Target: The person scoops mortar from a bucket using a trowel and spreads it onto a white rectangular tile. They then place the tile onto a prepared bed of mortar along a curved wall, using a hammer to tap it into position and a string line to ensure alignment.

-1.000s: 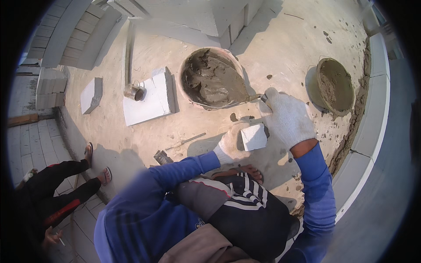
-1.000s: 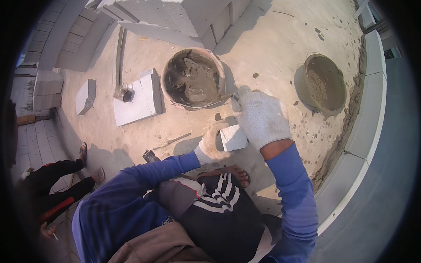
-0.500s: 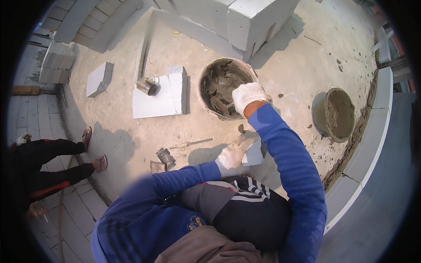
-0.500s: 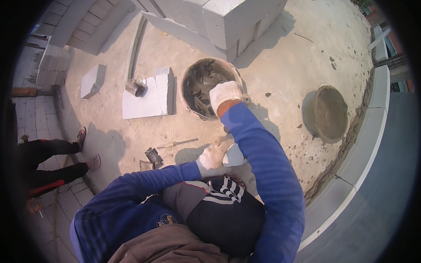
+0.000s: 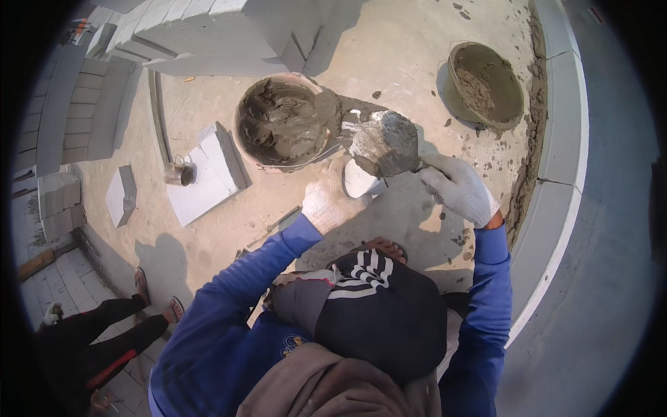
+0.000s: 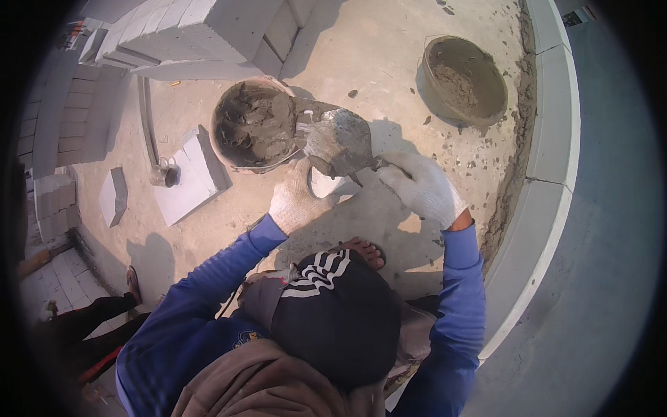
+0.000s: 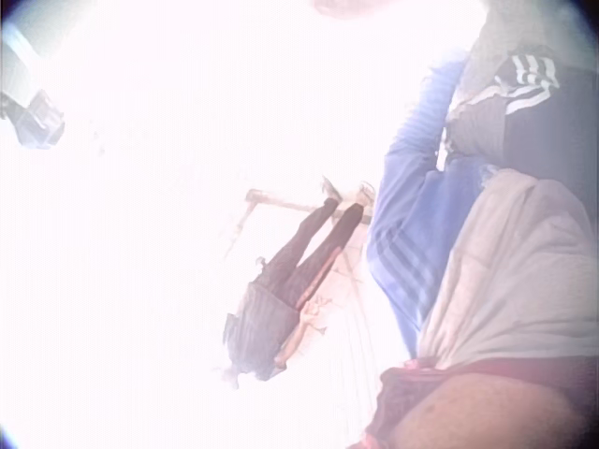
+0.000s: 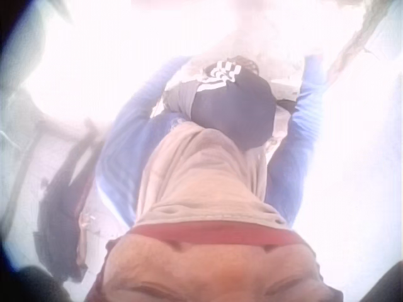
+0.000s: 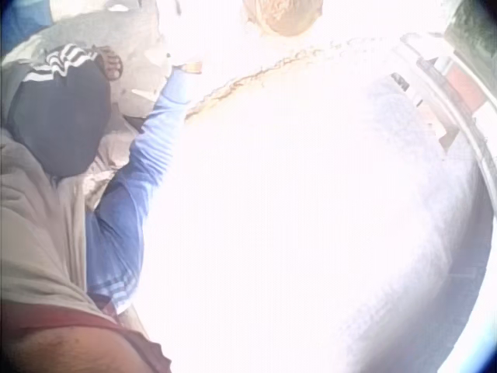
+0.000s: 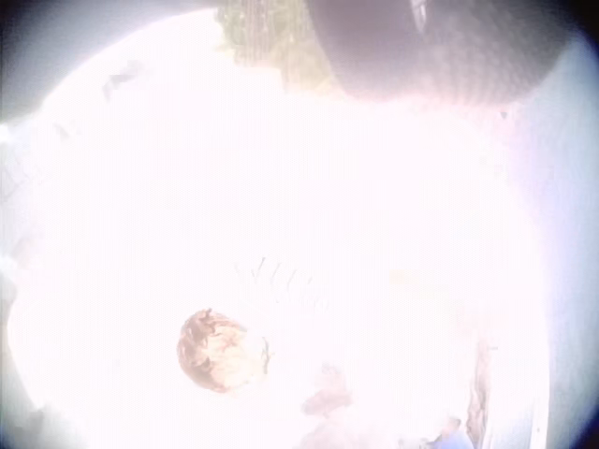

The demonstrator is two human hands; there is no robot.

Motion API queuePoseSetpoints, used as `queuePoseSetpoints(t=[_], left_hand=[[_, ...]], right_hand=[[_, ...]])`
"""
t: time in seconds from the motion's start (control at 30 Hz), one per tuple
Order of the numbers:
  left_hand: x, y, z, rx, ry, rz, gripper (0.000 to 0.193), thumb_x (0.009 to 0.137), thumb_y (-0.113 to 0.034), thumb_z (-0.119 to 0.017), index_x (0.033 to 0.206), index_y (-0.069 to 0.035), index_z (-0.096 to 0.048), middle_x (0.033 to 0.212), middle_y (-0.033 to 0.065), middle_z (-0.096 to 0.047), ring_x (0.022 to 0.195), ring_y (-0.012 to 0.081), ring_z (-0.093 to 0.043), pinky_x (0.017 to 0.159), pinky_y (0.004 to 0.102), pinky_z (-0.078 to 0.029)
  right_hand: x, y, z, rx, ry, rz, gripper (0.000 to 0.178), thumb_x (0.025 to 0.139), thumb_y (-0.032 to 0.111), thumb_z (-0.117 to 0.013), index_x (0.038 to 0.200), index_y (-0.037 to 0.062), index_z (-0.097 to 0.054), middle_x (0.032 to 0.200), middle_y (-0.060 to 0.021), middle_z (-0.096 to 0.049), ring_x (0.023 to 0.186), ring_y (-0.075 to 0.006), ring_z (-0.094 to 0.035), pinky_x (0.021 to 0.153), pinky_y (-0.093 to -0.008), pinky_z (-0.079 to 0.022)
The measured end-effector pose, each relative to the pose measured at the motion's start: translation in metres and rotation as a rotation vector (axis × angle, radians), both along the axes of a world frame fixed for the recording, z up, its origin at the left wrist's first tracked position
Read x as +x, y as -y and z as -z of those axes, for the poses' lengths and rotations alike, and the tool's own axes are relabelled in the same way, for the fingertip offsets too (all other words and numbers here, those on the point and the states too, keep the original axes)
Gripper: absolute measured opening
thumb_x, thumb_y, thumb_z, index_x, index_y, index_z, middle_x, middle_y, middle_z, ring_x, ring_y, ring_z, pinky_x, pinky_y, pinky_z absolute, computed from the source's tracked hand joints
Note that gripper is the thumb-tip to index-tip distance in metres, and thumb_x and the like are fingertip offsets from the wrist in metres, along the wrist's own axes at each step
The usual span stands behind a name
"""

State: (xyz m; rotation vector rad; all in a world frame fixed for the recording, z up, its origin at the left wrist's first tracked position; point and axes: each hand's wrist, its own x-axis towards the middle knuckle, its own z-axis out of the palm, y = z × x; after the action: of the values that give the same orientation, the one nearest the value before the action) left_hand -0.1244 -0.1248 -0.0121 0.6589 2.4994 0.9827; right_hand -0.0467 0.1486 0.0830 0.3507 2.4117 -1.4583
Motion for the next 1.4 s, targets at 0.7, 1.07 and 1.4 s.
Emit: queuePoseSetpoints(t=[0.7,1.07,1.4], left_hand=[[0.013,-0.057,0.034,0.782,1.417,-0.258,0.075,0.102,-0.052,-0.067,0.154,-0.001,-0.048,0.134,0.0250,-0.071,0.112,0.0380,-0.078,0.084,0.0468,-0.071],[0.018,-0.038,0.049,0.751,1.523,-0.268,0.080,0.104,-0.056,-0.065,0.159,-0.002,-0.041,0.140,0.0284,-0.067,0.114,0.0413,-0.076,0.084,0.0497,-0.070],[0.005,-0.008,0.062,0.794,1.540,-0.319,0.079,0.105,-0.054,-0.065,0.160,-0.003,-0.042,0.144,0.0290,-0.064,0.119,0.0447,-0.074,0.092,0.0548,-0.067]], right_hand=[[0.273,0.093,0.056,0.466,-0.117,0.810,0.035,0.101,0.023,-0.071,0.132,0.0085,-0.070,0.100,-0.0214,-0.074,0.086,-0.0420,-0.075,0.073,-0.0481,-0.058],[0.272,0.086,0.038,0.718,-0.060,0.772,0.031,0.100,0.025,-0.072,0.129,0.0125,-0.072,0.098,-0.0172,-0.075,0.084,-0.0397,-0.076,0.072,-0.0469,-0.060],[0.238,0.054,0.073,0.610,0.031,0.546,0.032,0.102,0.038,-0.068,0.123,0.0135,-0.070,0.096,-0.0176,-0.075,0.084,-0.0394,-0.075,0.070,-0.0489,-0.058]])
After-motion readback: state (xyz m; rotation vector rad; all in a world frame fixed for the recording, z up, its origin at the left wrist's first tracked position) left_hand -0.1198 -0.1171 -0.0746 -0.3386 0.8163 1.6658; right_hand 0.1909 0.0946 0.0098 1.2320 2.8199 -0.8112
